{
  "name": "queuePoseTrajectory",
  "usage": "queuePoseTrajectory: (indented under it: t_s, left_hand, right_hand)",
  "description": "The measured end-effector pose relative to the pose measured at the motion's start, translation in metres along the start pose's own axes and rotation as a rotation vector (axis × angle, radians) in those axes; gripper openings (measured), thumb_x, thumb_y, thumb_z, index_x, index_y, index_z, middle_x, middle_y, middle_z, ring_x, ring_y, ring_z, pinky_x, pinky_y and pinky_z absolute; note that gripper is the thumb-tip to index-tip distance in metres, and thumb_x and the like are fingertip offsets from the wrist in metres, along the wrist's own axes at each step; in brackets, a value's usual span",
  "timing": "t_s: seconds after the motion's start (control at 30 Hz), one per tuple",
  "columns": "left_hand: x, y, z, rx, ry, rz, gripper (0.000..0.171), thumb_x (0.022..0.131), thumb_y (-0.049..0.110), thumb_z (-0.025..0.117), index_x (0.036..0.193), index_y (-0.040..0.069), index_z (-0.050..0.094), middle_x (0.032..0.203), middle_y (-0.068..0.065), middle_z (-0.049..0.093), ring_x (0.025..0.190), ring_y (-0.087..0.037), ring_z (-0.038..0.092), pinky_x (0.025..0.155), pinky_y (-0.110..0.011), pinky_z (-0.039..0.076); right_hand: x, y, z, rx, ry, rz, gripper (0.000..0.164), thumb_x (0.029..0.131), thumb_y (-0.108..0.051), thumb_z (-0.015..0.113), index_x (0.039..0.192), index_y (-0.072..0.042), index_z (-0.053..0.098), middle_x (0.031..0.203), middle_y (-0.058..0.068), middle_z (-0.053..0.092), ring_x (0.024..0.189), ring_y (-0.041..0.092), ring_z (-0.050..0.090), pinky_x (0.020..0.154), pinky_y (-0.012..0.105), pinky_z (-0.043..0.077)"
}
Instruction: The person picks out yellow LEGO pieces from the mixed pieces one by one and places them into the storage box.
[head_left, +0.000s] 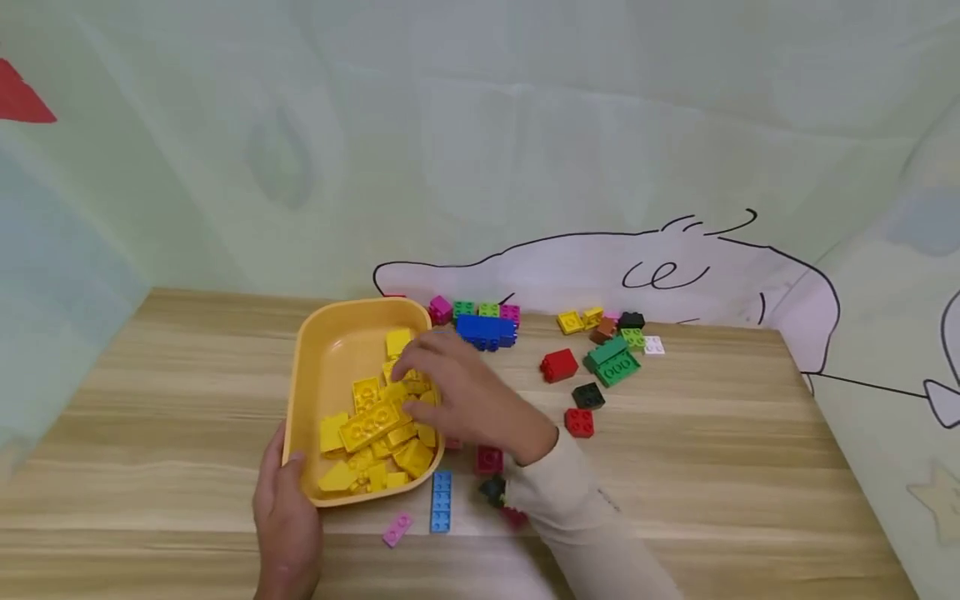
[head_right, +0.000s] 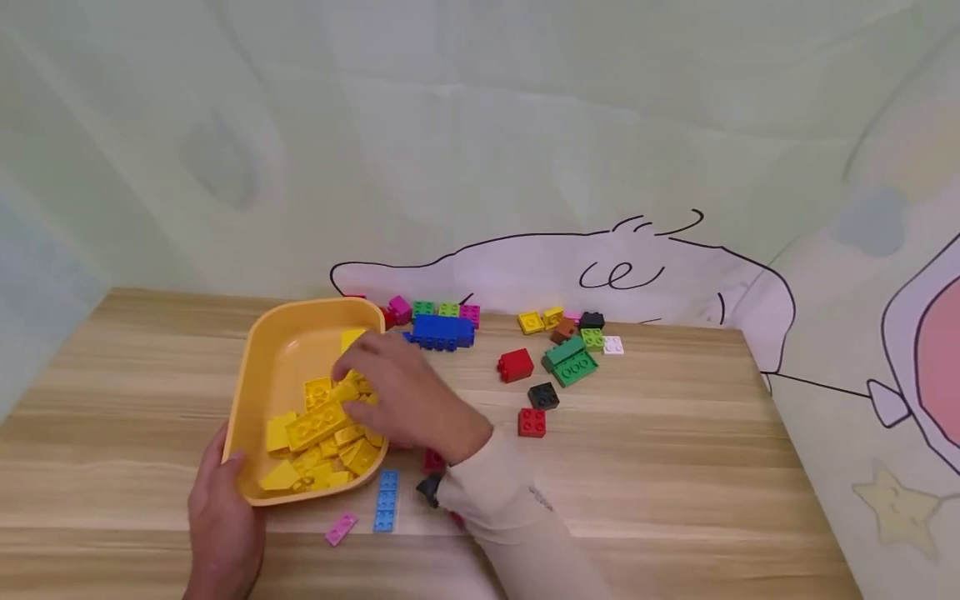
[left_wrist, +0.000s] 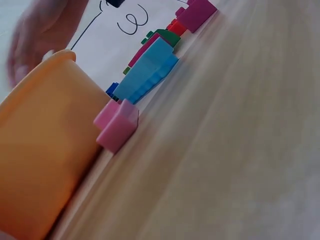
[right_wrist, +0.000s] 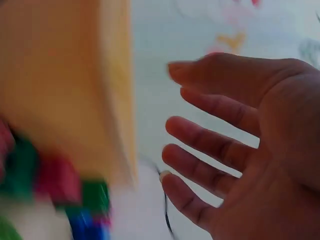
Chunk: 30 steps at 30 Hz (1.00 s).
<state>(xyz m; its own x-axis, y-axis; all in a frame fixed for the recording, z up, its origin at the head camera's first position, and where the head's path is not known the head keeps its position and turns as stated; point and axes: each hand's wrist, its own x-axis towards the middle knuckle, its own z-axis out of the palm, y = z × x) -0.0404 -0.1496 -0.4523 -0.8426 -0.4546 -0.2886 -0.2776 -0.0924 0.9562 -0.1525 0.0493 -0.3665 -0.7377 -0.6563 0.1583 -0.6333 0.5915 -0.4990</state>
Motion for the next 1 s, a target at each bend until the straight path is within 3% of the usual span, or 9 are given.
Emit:
queuePoseTrajectory:
  t_s: [0.07, 0.17, 0.3, 0.53, 0.77, 1.0]
  left_hand:
    - [0.002, 0.0, 0.002, -0.003, -0.01, 0.01, 0.048, 0.109, 0.025, 0.017, 0.157, 0.028, 0.02, 0.166, 0.006, 0.016, 0.151, -0.016, 0.019, 0.128, -0.048, 0.017]
    - [0.002, -0.002, 0.003, 0.006, -0.02, 0.011, 0.049, 0.109, 0.026, 0.016, 0.158, 0.028, 0.018, 0.166, 0.005, 0.014, 0.152, -0.017, 0.017, 0.128, -0.05, 0.015]
    - [0.001, -0.005, 0.001, 0.031, 0.009, -0.022, 0.049, 0.109, 0.029, 0.015, 0.158, 0.03, 0.015, 0.167, 0.005, 0.012, 0.152, -0.02, 0.014, 0.128, -0.052, 0.014]
    - [0.002, -0.004, 0.004, 0.02, 0.017, -0.018, 0.048, 0.109, 0.031, 0.015, 0.157, 0.033, 0.016, 0.167, 0.006, 0.012, 0.152, -0.02, 0.016, 0.128, -0.052, 0.017]
    - [0.002, -0.005, 0.004, 0.031, 0.015, -0.02, 0.048, 0.109, 0.032, 0.015, 0.157, 0.033, 0.016, 0.167, 0.007, 0.011, 0.152, -0.02, 0.015, 0.128, -0.052, 0.016]
    - [0.002, -0.004, 0.004, 0.026, 0.009, -0.012, 0.048, 0.109, 0.031, 0.015, 0.157, 0.032, 0.016, 0.167, 0.006, 0.012, 0.152, -0.019, 0.015, 0.128, -0.051, 0.016]
  right_hand:
    - [-0.005, 0.03, -0.015, -0.016, 0.109, 0.096, 0.023, 0.089, -0.011, 0.075, 0.11, -0.009, 0.069, 0.124, 0.007, 0.061, 0.121, 0.026, 0.047, 0.105, 0.045, 0.051]
    - [-0.019, 0.08, -0.037, -0.06, 0.211, 0.35, 0.027, 0.09, -0.009, 0.072, 0.116, -0.005, 0.068, 0.131, 0.015, 0.056, 0.122, 0.035, 0.045, 0.103, 0.054, 0.049]
    - [-0.036, 0.127, -0.047, -0.116, 0.174, 0.613, 0.036, 0.091, -0.008, 0.067, 0.127, -0.007, 0.064, 0.142, 0.019, 0.046, 0.127, 0.042, 0.038, 0.104, 0.068, 0.039]
    - [-0.039, 0.153, -0.045, -0.208, 0.024, 0.693, 0.041, 0.093, -0.004, 0.057, 0.133, -0.006, 0.061, 0.141, 0.019, 0.049, 0.131, 0.043, 0.037, 0.107, 0.077, 0.029]
    - [-0.039, 0.155, -0.043, -0.192, 0.026, 0.724, 0.034, 0.09, -0.005, 0.069, 0.124, -0.002, 0.065, 0.123, 0.02, 0.061, 0.119, 0.04, 0.049, 0.109, 0.08, 0.022]
    - [-0.05, 0.152, -0.047, -0.219, -0.028, 0.773, 0.047, 0.093, -0.018, 0.067, 0.137, -0.009, 0.055, 0.132, 0.024, 0.052, 0.124, 0.045, 0.046, 0.108, 0.083, 0.019]
